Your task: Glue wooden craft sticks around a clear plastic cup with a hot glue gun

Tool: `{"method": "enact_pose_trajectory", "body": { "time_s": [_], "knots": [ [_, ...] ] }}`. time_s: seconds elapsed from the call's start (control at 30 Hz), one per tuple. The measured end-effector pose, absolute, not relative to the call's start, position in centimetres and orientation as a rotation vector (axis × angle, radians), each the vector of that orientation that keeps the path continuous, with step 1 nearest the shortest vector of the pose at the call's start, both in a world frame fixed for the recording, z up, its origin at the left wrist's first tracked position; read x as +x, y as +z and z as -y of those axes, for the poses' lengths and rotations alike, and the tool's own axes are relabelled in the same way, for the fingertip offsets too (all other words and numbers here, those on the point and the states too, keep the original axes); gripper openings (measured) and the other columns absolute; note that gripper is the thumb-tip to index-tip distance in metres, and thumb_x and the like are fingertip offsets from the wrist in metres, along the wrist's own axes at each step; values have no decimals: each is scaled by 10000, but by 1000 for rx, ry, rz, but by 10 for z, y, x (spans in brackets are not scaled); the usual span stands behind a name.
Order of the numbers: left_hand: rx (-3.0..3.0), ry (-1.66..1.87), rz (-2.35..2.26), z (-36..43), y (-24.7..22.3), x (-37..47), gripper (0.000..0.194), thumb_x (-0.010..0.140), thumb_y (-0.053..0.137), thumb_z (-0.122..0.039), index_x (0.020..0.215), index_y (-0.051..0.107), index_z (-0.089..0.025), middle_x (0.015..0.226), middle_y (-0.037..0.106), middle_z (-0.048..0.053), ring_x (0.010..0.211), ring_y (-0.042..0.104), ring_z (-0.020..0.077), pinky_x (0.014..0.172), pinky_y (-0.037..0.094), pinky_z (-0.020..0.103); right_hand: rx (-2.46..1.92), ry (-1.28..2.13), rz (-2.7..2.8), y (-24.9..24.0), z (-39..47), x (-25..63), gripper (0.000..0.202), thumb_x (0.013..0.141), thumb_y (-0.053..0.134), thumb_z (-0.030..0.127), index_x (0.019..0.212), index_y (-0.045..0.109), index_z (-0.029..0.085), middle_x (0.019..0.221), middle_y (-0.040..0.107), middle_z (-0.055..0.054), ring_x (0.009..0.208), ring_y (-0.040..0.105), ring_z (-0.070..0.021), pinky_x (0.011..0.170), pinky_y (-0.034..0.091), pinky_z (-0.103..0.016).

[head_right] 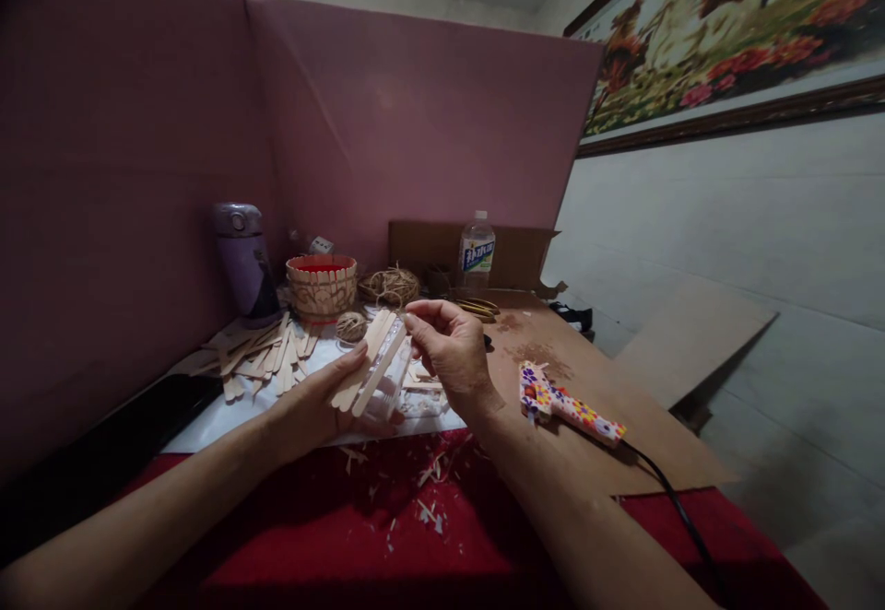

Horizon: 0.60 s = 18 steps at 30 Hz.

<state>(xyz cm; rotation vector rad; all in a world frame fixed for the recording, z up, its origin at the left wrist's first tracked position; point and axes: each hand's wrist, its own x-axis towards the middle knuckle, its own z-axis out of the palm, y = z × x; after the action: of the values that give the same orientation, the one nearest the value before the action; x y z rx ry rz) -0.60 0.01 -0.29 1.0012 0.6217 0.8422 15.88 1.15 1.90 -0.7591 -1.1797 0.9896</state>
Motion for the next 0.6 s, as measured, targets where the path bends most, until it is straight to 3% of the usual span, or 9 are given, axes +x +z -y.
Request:
{"method": "enact_pose_trajectory", "body": {
  "time_s": [0.6],
  "knots": [
    [1069,865,-627,0,-7,-5,473,823,585,-489,1142,569,-139,902,614,104,772,621,213,677,551,382,-804,940,1199,18,-11,157,183,652,740,290,774,670,173,557,523,42,454,371,-67,404,287,-219]
  ]
}}
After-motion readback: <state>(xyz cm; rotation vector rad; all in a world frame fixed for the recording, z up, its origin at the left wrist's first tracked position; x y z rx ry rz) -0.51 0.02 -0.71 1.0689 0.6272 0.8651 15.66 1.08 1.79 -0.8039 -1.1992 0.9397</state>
